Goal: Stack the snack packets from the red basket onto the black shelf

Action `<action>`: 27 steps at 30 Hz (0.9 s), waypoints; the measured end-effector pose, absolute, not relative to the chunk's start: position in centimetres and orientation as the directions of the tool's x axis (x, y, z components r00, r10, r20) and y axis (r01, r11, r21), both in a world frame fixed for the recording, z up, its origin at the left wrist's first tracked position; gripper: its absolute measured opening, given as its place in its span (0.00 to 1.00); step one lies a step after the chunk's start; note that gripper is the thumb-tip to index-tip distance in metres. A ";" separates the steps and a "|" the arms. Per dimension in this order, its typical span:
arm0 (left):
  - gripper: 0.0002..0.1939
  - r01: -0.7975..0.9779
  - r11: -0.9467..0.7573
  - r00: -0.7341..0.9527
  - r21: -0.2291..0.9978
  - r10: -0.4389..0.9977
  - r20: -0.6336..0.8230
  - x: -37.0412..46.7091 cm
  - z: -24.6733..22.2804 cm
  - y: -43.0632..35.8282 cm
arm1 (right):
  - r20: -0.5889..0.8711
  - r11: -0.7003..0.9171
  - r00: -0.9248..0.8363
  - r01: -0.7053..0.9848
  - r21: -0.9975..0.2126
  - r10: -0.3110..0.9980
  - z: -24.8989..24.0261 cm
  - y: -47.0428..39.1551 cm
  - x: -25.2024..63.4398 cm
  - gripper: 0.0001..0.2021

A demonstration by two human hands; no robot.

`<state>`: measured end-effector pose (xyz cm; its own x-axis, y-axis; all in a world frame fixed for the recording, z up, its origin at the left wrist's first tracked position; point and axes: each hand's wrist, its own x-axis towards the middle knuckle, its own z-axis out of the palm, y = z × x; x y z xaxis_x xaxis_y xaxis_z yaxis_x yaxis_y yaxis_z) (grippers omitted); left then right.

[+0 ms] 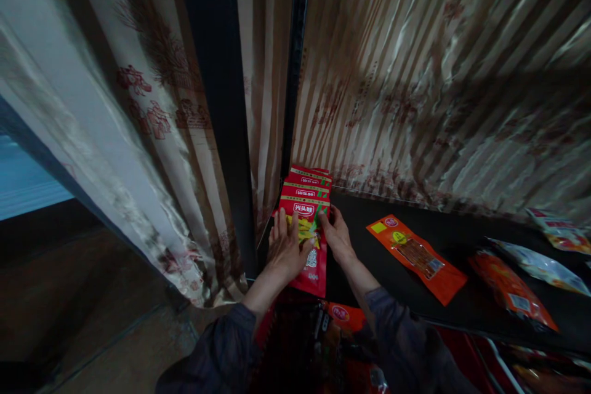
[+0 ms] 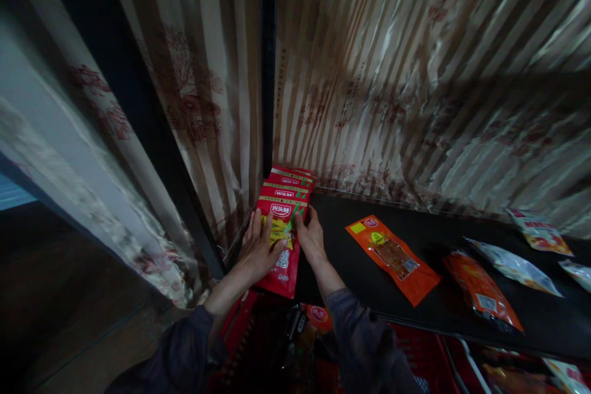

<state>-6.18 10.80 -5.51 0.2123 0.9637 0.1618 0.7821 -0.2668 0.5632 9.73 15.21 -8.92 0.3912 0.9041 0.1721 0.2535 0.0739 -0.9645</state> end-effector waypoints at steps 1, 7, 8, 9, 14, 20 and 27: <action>0.39 0.770 -0.236 0.176 0.593 0.971 0.159 -6.2 -5.6 11.0 | 0.162 0.061 0.393 0.256 -0.965 0.905 -9.0 15.3 9.6 0.28; 0.34 0.587 0.044 -0.072 0.808 0.997 -0.002 -6.5 -4.3 11.8 | 0.129 0.003 0.408 0.296 -0.955 0.904 -9.6 15.4 9.0 0.28; 0.33 0.546 0.072 -0.099 0.835 0.995 -0.021 -6.6 -4.1 11.9 | 0.137 0.003 0.417 0.305 -0.952 0.899 -9.7 15.3 9.0 0.28; 0.32 0.514 0.092 -0.119 0.853 0.992 -0.035 -6.6 -3.9 11.9 | 0.146 0.005 0.426 0.315 -0.949 0.893 -9.7 15.2 8.9 0.28; 0.34 0.511 0.149 -0.149 0.847 0.985 -0.083 -6.7 -3.8 12.0 | 0.149 -0.008 0.437 0.338 -0.941 0.887 -9.6 14.8 8.8 0.31; 0.28 0.450 0.120 -0.167 0.885 0.985 -0.049 -6.8 -5.0 12.7 | 0.047 -0.104 0.412 0.337 -0.936 0.910 -9.2 14.7 8.9 0.32; 0.30 0.442 0.261 -0.219 0.858 0.959 -0.179 -6.8 -4.4 13.3 | 0.023 -0.145 0.417 0.366 -0.919 0.909 -9.2 15.0 8.9 0.30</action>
